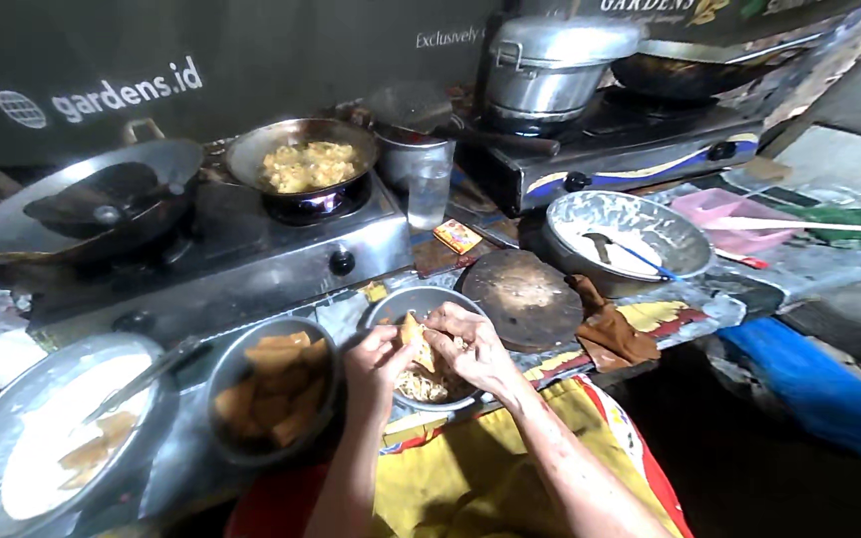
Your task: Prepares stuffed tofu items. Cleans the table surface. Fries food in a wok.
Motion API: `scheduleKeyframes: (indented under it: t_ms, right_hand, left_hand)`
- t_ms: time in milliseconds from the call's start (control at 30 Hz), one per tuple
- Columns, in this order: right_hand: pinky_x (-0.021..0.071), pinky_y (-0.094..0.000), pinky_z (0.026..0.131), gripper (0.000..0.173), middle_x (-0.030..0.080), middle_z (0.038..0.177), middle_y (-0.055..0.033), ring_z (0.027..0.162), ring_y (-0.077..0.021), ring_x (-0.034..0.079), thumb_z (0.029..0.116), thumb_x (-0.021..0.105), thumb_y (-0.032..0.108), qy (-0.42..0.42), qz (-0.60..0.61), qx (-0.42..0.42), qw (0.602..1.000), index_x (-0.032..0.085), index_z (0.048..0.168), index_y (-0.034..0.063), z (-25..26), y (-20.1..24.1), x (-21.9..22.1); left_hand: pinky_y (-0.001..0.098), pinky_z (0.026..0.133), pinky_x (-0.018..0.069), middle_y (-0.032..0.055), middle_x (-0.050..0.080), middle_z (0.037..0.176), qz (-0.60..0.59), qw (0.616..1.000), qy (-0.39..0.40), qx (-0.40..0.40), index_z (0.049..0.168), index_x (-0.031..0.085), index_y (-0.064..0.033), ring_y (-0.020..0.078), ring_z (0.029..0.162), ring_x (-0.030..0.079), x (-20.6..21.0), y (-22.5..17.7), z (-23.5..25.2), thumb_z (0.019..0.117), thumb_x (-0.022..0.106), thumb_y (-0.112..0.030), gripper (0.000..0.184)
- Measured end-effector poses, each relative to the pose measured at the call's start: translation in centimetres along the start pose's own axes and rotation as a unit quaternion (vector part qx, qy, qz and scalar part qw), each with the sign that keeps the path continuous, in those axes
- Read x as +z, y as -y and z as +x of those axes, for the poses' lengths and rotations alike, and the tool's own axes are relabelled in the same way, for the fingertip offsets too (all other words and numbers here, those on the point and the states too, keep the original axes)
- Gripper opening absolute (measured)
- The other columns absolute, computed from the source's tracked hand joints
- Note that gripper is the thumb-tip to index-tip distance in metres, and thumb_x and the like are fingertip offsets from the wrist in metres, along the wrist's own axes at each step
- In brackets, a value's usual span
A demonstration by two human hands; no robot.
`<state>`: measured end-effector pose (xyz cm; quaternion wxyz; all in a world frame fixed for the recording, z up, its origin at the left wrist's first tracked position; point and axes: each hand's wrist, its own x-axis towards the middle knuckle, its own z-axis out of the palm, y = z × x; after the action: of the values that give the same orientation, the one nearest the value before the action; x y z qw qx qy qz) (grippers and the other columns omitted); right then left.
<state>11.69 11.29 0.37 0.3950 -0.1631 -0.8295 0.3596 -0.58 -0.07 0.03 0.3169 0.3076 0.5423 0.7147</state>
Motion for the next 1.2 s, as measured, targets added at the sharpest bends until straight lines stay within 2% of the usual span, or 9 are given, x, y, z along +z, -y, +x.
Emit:
scheduleKeyframes:
  t_ms: [167, 367, 467, 667, 800, 833, 967, 1100, 1200]
  right_hand:
    - [0.0531, -0.0185, 0.084, 0.02, 0.073, 0.092, -0.013, 0.089, -0.0097, 0.068, 0.0918, 0.062, 0.008, -0.006, -0.023, -0.001, 1.0, 0.078, 0.095, -0.0028, -0.1, 0.7, -0.1]
    - [0.0538, -0.026, 0.088, 0.027, 0.074, 0.099, -0.0176, 0.094, -0.0184, 0.07, 0.0942, 0.054, 0.005, 0.056, -0.042, 0.009, 0.998, 0.076, 0.104, -0.0057, 0.0, 2.1, -0.6]
    - [0.0534, -0.0227, 0.086, 0.024, 0.074, 0.096, -0.0158, 0.092, -0.015, 0.07, 0.0924, 0.056, 0.005, 0.047, -0.036, 0.002, 0.998, 0.078, 0.098, -0.0048, 0.0, 1.8, -0.6]
    - [0.0521, -0.0221, 0.074, 0.014, 0.068, 0.085, -0.0121, 0.082, -0.0117, 0.064, 0.0872, 0.066, 0.009, 0.002, -0.004, 0.033, 0.999, 0.074, 0.084, -0.0015, 0.5, 1.0, -0.3]
    - [0.0525, -0.0262, 0.077, 0.024, 0.07, 0.094, -0.0142, 0.084, -0.0143, 0.064, 0.0872, 0.07, 0.013, 0.015, 0.025, 0.097, 0.995, 0.074, 0.102, -0.0051, 0.8, 1.0, -0.5]
    - [0.0531, -0.0287, 0.077, 0.023, 0.07, 0.093, -0.0149, 0.084, -0.016, 0.065, 0.0879, 0.069, 0.013, 0.023, 0.033, 0.098, 0.994, 0.074, 0.101, -0.0055, 0.8, 0.9, -0.4]
    - [0.0529, -0.0373, 0.072, 0.016, 0.068, 0.081, -0.0191, 0.078, -0.0244, 0.066, 0.0854, 0.064, 0.006, 0.011, 0.024, 0.073, 0.997, 0.07, 0.081, -0.0083, 0.6, 1.0, 0.2]
    - [0.0528, -0.04, 0.073, 0.016, 0.066, 0.079, -0.0207, 0.08, -0.0295, 0.066, 0.0841, 0.063, 0.005, 0.006, 0.01, 0.001, 1.0, 0.066, 0.076, -0.0087, 0.5, 0.7, 0.0]
    - [0.0533, -0.0395, 0.076, 0.015, 0.066, 0.077, -0.0201, 0.082, -0.0313, 0.066, 0.0839, 0.062, 0.003, 0.019, 0.009, -0.084, 0.996, 0.065, 0.072, -0.0069, 0.3, 0.1, 0.0]
  left_hand:
    - [0.0302, 0.068, 0.0636, 0.0101, 0.075, 0.091, 0.022, 1.0, 0.002, 0.018, 0.105, 0.068, 0.0069, 0.0148, 0.074, 0.073, 0.0, 0.5, 0.0, 0.085, 0.067, 0.009, 0.02]
    - [0.0289, 0.069, 0.0632, 0.0087, 0.074, 0.092, 0.05, 0.998, 0.005, 0.022, 0.106, 0.068, 0.0072, 0.0124, 0.073, 0.072, 0.2, 0.6, 0.1, 0.0846, 0.068, 0.007, 0.022]
    - [0.0278, 0.069, 0.063, 0.0089, 0.073, 0.094, 0.056, 0.998, 0.01, 0.031, 0.105, 0.069, 0.0073, 0.0117, 0.074, 0.072, 0.3, 0.6, 0.1, 0.0843, 0.069, 0.007, 0.021]
    - [0.0294, 0.078, 0.0637, 0.0108, 0.073, 0.108, 0.169, 0.982, 0.031, 0.074, 0.104, 0.073, 0.0032, 0.0124, 0.092, 0.073, -0.1, 0.8, 0.2, 0.0832, 0.071, -0.001, 0.021]
    - [0.0295, 0.081, 0.0637, 0.0099, 0.074, 0.11, 0.16, 0.976, 0.041, 0.141, 0.101, 0.074, 0.0026, 0.0127, 0.097, 0.073, -0.6, 1.2, 0.3, 0.0799, 0.071, 0.002, 0.021]
    - [0.0296, 0.081, 0.0636, 0.0093, 0.075, 0.109, 0.148, 0.975, 0.047, 0.158, 0.1, 0.074, 0.0023, 0.0129, 0.098, 0.073, -0.8, 1.4, 0.3, 0.0791, 0.071, 0.002, 0.022]
    - [0.0276, 0.081, 0.0633, 0.0027, 0.076, 0.105, 0.107, 0.978, 0.08, 0.159, 0.101, 0.075, -0.0011, 0.0106, 0.095, 0.073, -0.7, 1.6, 0.1, 0.0793, 0.07, -0.001, 0.022]
    - [0.0264, 0.079, 0.0626, -0.0016, 0.076, 0.101, 0.1, 0.98, 0.108, 0.136, 0.102, 0.074, -0.0032, 0.0075, 0.09, 0.073, -0.9, 1.1, 0.2, 0.0812, 0.069, -0.001, 0.022]
    - [0.0253, 0.076, 0.0626, -0.0025, 0.077, 0.098, 0.114, 0.977, 0.133, 0.123, 0.111, 0.072, 0.0002, 0.0062, 0.085, 0.073, -1.4, 0.8, 0.4, 0.0806, 0.068, 0.003, 0.031]
